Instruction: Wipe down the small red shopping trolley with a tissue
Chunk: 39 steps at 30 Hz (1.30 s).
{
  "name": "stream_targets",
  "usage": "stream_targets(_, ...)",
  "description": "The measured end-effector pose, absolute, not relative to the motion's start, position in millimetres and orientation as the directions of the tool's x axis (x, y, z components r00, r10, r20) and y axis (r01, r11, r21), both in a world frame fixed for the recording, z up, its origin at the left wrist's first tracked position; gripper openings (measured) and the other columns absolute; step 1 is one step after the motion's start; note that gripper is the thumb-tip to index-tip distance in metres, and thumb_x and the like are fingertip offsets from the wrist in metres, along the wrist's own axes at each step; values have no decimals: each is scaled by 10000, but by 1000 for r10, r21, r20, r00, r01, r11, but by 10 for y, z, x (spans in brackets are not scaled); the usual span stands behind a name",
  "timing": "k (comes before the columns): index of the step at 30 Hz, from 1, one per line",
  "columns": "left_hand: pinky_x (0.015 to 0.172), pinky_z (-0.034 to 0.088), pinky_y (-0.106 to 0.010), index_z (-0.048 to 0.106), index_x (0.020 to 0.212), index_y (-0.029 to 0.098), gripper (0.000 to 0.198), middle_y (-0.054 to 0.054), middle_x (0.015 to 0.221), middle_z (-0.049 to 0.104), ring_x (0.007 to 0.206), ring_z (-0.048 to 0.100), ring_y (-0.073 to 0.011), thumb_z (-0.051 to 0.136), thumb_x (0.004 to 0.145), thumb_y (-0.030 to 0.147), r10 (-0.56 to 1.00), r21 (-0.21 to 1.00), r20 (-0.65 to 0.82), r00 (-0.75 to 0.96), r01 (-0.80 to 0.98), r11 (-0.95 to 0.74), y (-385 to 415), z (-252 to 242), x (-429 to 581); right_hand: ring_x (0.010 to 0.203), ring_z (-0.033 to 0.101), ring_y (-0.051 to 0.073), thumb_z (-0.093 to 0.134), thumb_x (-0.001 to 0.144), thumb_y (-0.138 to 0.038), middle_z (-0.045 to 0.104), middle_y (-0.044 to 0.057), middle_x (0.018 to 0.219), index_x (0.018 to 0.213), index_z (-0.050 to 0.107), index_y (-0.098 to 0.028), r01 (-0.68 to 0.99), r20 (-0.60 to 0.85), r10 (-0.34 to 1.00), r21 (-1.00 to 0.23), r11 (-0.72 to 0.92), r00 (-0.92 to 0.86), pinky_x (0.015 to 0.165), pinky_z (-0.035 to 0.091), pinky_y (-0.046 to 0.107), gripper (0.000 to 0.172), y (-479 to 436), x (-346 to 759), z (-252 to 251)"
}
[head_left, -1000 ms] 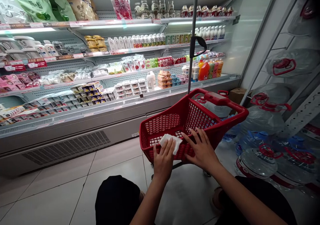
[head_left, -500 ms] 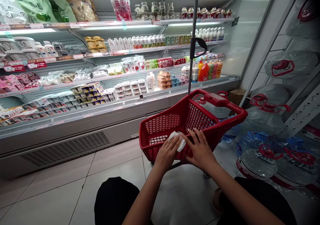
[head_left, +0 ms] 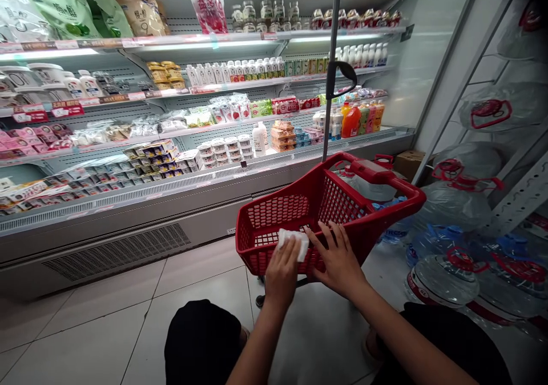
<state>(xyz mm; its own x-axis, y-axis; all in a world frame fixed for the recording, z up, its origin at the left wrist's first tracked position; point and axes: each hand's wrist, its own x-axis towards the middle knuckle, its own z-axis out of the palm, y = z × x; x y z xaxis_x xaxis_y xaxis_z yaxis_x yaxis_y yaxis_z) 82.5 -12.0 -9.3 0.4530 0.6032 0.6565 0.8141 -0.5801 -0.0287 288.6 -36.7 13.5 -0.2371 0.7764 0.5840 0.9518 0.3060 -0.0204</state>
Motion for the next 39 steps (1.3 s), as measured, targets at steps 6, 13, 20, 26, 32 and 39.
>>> stream_targets(6,1234,430,-397,319,1645,223,652,-46,1610,482,1512,426,-200,409,1020,60,551,-78,636,540,755,-651,-88,-73,738,1553,278,351,625,913,-521,323,77,1706,1693,134,-268,935,576,756,40,353,-310,1273,220,560,956,-346,3177,296)
stream_targets(13,1210,458,-453,247,1668,244,728,-67,1596,502,1500,449,-225,371,994,-2,634,2,671,385,854,-520,4,-151,563,1546,252,400,658,904,-522,388,56,1671,1674,241,-313,974,621,758,44,221,-200,1271,213,605,900,-354,3474,429)
stream_targets(20,1256,405,-409,347,1632,160,662,-88,1623,466,1523,413,-212,452,986,58,627,76,654,423,788,-611,67,-36,1533,1523,263,443,661,867,-526,415,79,1654,1682,222,-257,971,620,758,29,238,-204,1259,227,631,964,-361,3211,414)
stream_targets(26,1234,436,-418,348,1632,205,657,-58,1592,512,1502,447,-205,421,996,55,573,53,676,463,745,-665,128,4,1362,1559,273,321,571,950,-418,291,79,1721,1686,174,-197,969,610,760,59,239,-225,1285,244,512,865,-406,3507,530)
stream_targets(32,1212,459,-467,313,1647,208,683,-87,1567,543,1469,496,-241,421,990,58,609,91,686,399,783,-615,194,-2,1252,1541,251,410,651,890,-445,472,104,1592,1613,402,-241,991,648,753,27,131,-117,1281,204,608,791,-418,3652,533)
stream_targets(39,1236,426,-413,409,1596,149,570,-104,1565,544,1468,496,-221,428,1027,134,546,97,684,483,682,-724,146,194,2227,1511,300,389,564,910,-309,471,97,1594,1697,99,-197,988,657,743,15,153,-125,1283,231,596,921,-408,3638,533)
